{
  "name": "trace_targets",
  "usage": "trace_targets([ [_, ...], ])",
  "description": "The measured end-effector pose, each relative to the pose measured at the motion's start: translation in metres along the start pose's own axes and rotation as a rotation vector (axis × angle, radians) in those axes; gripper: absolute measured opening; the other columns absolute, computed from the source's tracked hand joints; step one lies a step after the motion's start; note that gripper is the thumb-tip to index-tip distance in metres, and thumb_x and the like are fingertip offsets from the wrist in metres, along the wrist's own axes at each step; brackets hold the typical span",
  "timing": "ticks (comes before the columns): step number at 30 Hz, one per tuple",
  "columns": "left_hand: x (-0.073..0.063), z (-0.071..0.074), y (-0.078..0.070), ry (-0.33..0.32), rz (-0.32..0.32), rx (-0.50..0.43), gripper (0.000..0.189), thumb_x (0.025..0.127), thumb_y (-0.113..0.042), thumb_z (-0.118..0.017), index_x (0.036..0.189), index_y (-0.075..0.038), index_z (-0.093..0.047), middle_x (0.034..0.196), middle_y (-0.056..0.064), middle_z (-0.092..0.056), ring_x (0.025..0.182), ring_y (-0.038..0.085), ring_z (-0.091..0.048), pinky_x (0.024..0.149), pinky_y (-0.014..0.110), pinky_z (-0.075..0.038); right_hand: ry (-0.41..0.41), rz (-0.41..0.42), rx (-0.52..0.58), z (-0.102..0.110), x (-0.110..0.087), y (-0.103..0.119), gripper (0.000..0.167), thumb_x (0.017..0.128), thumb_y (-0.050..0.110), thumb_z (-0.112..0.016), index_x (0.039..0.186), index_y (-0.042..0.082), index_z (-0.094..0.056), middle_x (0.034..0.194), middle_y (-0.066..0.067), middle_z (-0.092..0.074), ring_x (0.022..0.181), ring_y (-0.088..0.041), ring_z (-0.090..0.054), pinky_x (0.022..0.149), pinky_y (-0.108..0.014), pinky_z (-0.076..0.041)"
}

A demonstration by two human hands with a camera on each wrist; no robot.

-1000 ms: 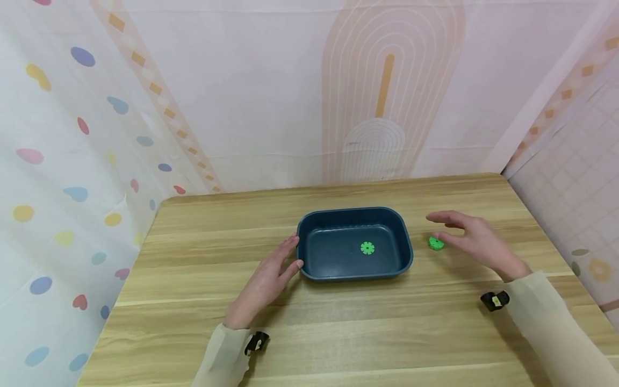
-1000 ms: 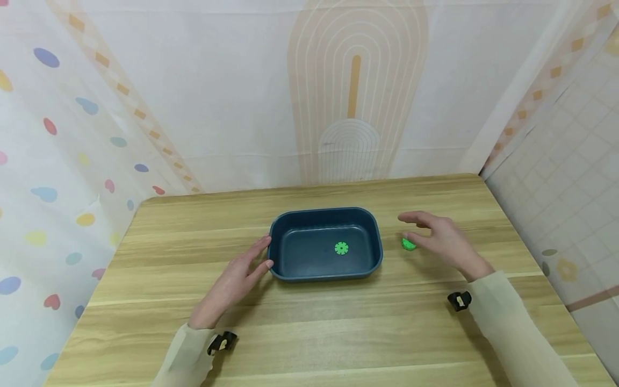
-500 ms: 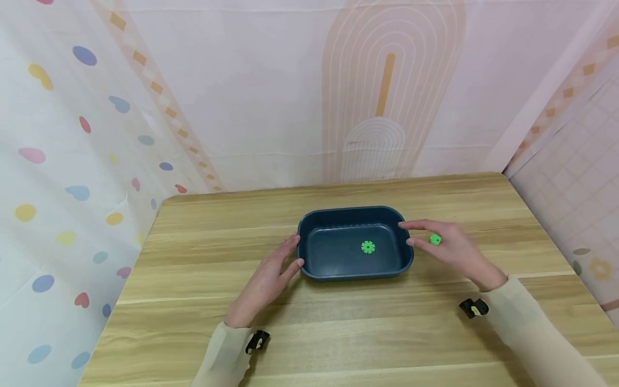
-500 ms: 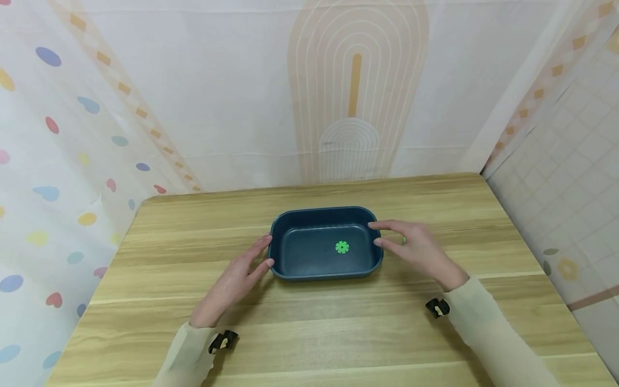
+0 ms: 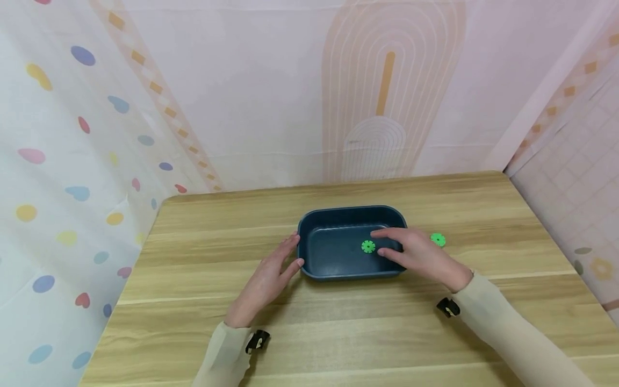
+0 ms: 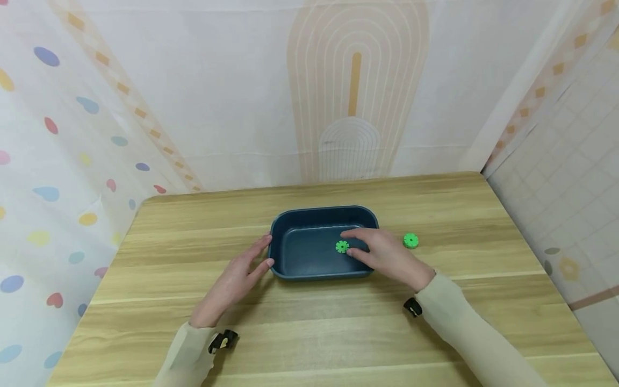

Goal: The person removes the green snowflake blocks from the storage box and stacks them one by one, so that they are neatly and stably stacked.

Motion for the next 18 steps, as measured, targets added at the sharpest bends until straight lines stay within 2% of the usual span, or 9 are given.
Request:
trace_targets([
  [3, 0.0, 0.0, -0.001, 0.003, 0.005, -0.003, 0.059, 0.108, -0.026, -0.057, 0.159, -0.002, -0.039, 0.166, 0.013, -0.034, 0.153, 0.035, -0.031, 0.121, 0.053, -0.029, 0.054, -0.021, -0.034, -0.007, 0.007, 0.0, 0.04, 0.097, 0.015, -0.075, 0.135, 0.005, -0.067, 0.132, -0.012, -0.07, 0.097, -0.017, -0.067, 0.081, -0.035, -0.059],
  [5, 0.0, 0.0, 0.0, 0.004, 0.008, -0.006, 0.059, 0.108, -0.026, -0.057, 0.159, -0.002, -0.039, 0.166, 0.014, -0.034, 0.153, 0.035, -0.031, 0.122, 0.053, -0.029, 0.09, -0.037, -0.049, -0.012, 0.012, 0.0, 0.04, 0.098, 0.015, -0.074, 0.136, 0.004, -0.066, 0.132, -0.013, -0.07, 0.091, -0.015, -0.065, 0.076, -0.032, -0.058],
  [11, 0.0, 0.001, -0.001, -0.001, 0.01, -0.008, 0.058, 0.108, -0.026, -0.058, 0.159, -0.003, -0.039, 0.166, 0.013, -0.034, 0.153, 0.035, -0.031, 0.122, 0.052, -0.029, 0.187, -0.118, -0.041, -0.02, 0.022, -0.001, 0.041, 0.099, 0.013, -0.071, 0.138, 0.003, -0.063, 0.133, -0.013, -0.068, 0.105, -0.02, -0.066, 0.093, -0.042, -0.058],
  [15, -0.001, 0.001, -0.001, 0.006, 0.018, -0.009, 0.058, 0.108, -0.026, -0.057, 0.159, -0.004, -0.039, 0.166, 0.012, -0.034, 0.153, 0.034, -0.031, 0.122, 0.052, -0.029, 0.247, -0.137, -0.039, -0.026, 0.027, -0.002, 0.042, 0.099, 0.011, -0.071, 0.138, 0.001, -0.062, 0.129, -0.013, -0.069, 0.096, -0.019, -0.063, 0.085, -0.037, -0.058],
  [18, 0.0, 0.002, -0.002, 0.01, 0.021, -0.009, 0.058, 0.109, -0.026, -0.057, 0.159, -0.004, -0.039, 0.166, 0.012, -0.033, 0.153, 0.034, -0.031, 0.122, 0.052, -0.029, 0.283, -0.132, -0.046, -0.031, 0.031, -0.002, 0.041, 0.099, 0.01, -0.07, 0.137, 0.0, -0.063, 0.127, -0.013, -0.069, 0.097, -0.019, -0.061, 0.087, -0.037, -0.057],
])
Point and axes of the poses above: each hand's wrist, its own x-axis towards the middle knuckle, its own z-axis out of the back of the hand, y = z × x, the point moved 6 cm from there along x, towards the middle knuckle
